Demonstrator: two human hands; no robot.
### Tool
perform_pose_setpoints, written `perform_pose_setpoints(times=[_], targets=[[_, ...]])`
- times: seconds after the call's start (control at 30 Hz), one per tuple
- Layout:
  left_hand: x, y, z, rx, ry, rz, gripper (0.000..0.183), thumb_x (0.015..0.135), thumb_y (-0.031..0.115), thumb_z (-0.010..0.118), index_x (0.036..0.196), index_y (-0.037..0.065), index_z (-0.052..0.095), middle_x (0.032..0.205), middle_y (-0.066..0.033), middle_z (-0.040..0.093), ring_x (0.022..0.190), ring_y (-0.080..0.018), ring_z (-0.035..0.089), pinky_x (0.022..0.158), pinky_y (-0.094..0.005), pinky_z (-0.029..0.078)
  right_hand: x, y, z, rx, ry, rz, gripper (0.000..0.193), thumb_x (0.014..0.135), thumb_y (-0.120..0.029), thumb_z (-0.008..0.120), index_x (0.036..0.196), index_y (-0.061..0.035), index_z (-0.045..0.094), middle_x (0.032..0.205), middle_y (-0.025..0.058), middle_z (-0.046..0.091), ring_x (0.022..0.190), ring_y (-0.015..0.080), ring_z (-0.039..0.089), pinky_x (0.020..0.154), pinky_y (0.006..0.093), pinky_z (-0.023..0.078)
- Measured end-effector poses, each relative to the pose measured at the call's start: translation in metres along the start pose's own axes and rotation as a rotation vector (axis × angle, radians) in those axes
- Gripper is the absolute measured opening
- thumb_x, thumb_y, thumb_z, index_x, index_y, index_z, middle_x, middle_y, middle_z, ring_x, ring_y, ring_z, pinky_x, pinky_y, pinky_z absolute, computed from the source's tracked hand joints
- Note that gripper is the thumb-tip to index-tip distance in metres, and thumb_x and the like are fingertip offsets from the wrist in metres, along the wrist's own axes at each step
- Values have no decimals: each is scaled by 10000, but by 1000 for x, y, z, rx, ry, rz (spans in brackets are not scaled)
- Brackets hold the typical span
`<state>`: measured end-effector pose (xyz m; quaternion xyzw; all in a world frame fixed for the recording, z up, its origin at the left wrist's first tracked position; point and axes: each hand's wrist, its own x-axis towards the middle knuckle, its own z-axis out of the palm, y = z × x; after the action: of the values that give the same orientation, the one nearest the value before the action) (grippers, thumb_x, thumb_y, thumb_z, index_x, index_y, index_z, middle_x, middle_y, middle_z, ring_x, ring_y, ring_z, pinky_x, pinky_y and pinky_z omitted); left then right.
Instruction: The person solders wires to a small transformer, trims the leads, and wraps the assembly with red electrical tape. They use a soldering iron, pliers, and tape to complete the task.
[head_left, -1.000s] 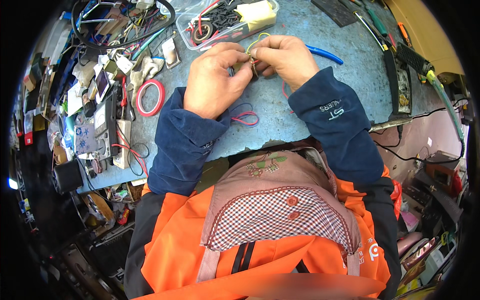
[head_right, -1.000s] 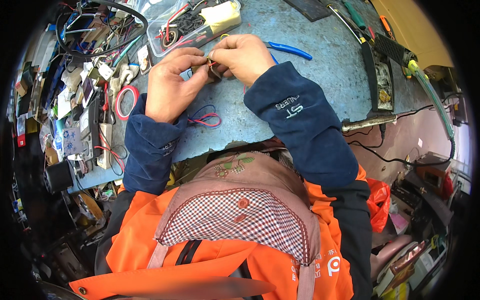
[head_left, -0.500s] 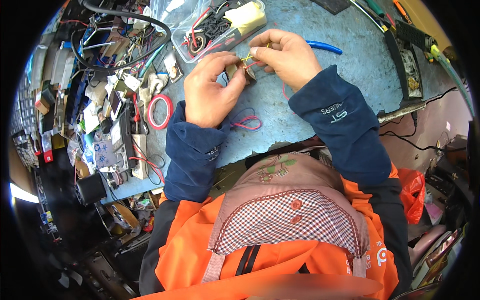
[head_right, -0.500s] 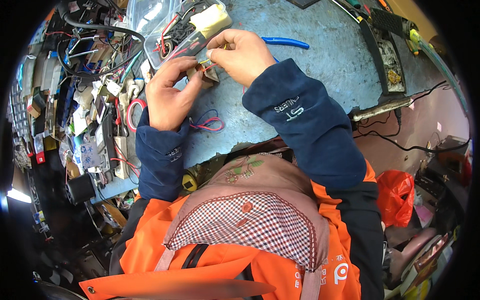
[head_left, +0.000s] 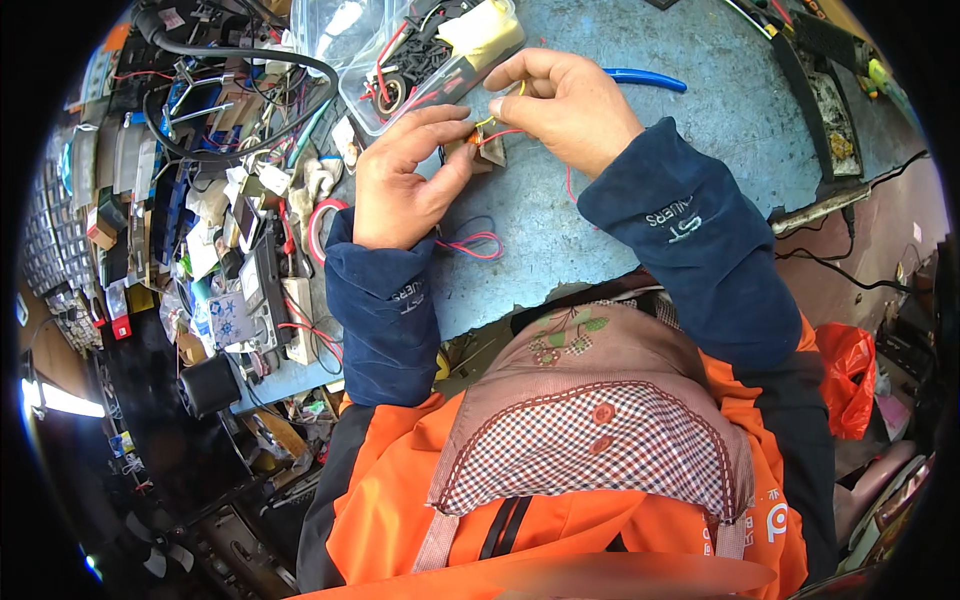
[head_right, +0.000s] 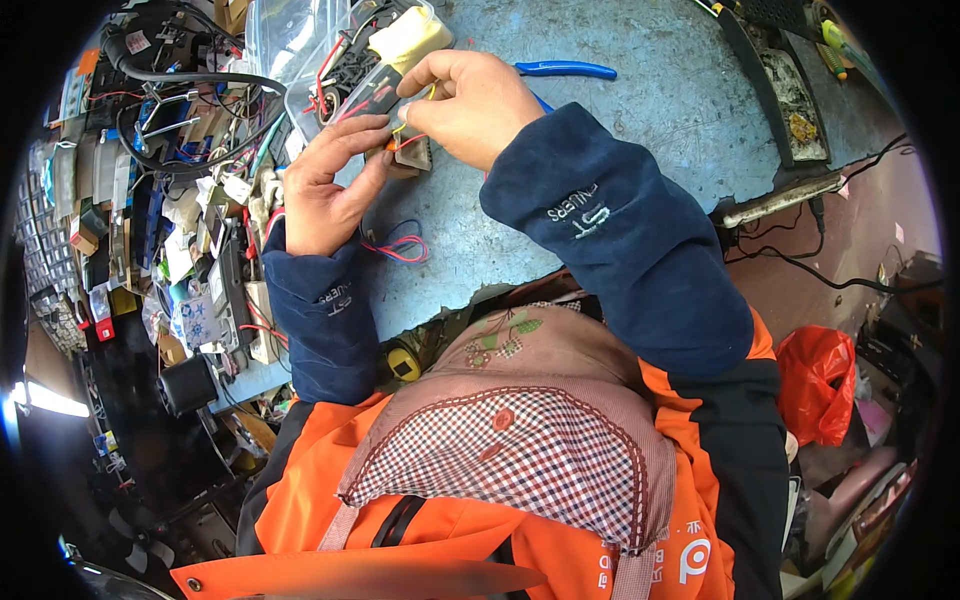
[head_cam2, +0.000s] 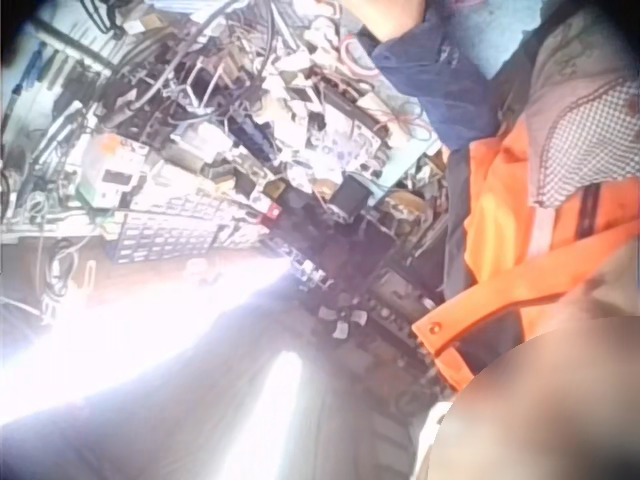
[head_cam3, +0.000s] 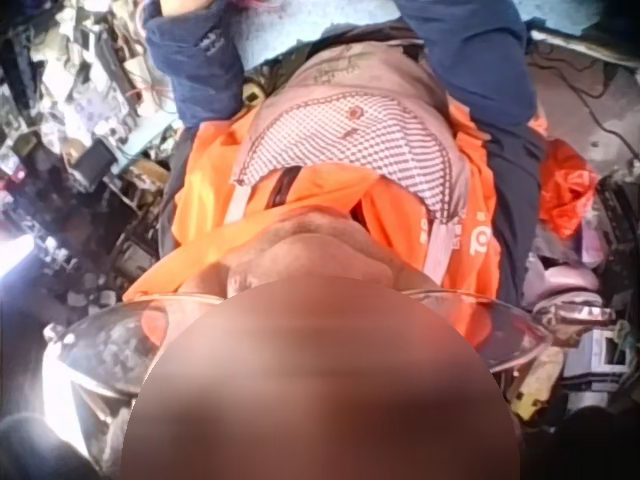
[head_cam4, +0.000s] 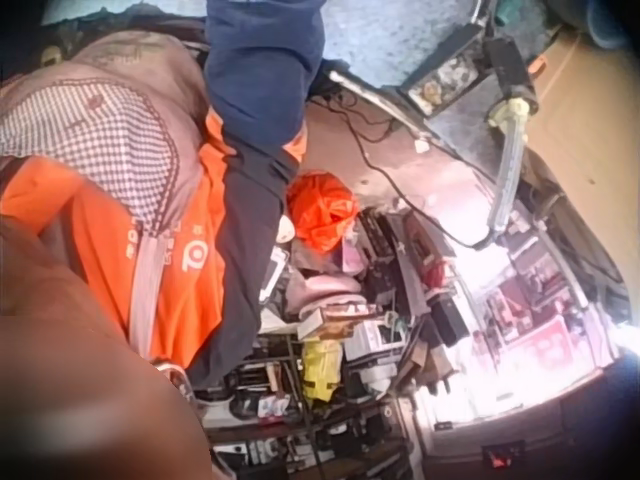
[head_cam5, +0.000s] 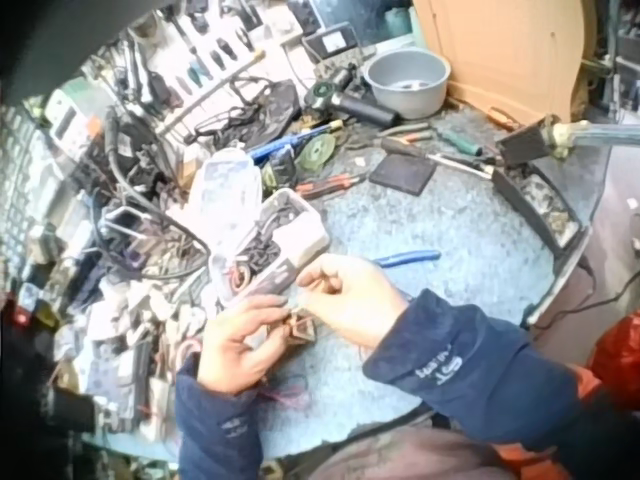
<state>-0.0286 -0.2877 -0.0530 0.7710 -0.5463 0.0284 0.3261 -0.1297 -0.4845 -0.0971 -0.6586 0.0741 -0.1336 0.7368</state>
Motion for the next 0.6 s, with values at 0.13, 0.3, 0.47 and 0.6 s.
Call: perform_pose_setpoints(times=[0.13,0.3,0.47,0.6], targets=[[0,-2,-2,-23,-23,11,217,916,-6,781,1132,0,800,1206,-153,788,1108,-254,761,990,-356,570,-2,-1,0,4,-9,4,306,1007,-75,714,1281,55,675,1089,122,765,998,153,736,895,308,606],[1,0,-3,-8,-20,26,226,914,-14,769,1139,-2,794,1207,-154,785,1117,-260,759,998,-356,567,1,10,-2,91,16,-56,360,960,-124,755,1271,46,694,979,140,781,869,152,733,734,302,556],[1,-3,-1,-25,6,48,228,884,27,776,1111,25,794,1186,-145,783,1085,-305,768,945,-383,597,-3,-1,-11,20,-37,17,372,1000,-123,742,1335,20,667,1013,102,774,930,133,715,801,284,564],[1,1,-3,-36,10,62,243,896,26,773,1139,13,781,1186,-151,779,1099,-312,761,960,-389,590,-8,-9,-19,-20,-46,46,412,1014,-148,745,1396,-19,657,997,68,769,926,117,692,811,273,553]])
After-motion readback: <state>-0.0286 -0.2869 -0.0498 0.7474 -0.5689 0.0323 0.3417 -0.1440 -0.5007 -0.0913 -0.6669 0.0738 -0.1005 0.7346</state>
